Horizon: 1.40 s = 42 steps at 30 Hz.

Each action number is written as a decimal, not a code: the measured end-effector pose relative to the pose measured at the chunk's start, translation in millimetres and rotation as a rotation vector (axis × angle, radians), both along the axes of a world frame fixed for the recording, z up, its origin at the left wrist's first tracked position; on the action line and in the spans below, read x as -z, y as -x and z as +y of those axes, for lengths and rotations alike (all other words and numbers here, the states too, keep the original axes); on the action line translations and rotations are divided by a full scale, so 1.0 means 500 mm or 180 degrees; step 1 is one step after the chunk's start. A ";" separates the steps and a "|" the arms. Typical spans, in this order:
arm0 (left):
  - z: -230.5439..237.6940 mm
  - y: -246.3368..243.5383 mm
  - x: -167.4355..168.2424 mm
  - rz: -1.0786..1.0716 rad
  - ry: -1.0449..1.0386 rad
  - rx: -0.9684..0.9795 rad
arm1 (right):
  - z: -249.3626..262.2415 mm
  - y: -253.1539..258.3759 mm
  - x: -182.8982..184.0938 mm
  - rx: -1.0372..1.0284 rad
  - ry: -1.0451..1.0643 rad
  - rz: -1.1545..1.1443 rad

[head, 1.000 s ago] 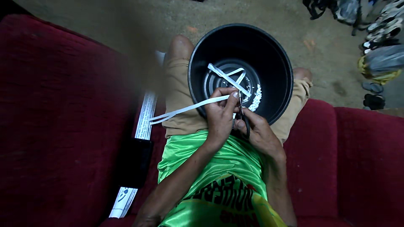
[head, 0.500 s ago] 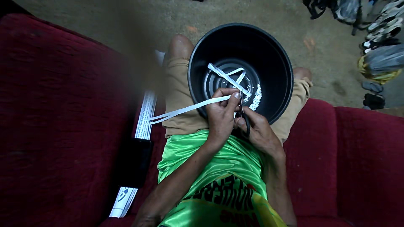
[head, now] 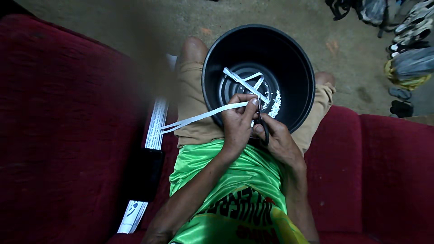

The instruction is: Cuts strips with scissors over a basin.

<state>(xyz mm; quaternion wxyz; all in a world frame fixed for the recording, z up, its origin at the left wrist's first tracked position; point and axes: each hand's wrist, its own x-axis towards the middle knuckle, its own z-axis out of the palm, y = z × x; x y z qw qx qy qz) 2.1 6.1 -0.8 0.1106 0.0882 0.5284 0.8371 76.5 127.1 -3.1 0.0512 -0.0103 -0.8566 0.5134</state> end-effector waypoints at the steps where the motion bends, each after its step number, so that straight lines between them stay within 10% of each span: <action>1: -0.001 0.002 0.000 -0.0007 0.0024 0.0010 | 0.000 0.000 0.000 0.0005 0.0011 -0.0005; 42: -0.002 -0.001 0.002 0.0090 0.0033 -0.0046 | 0.004 -0.004 -0.006 0.0039 -0.0137 -0.0029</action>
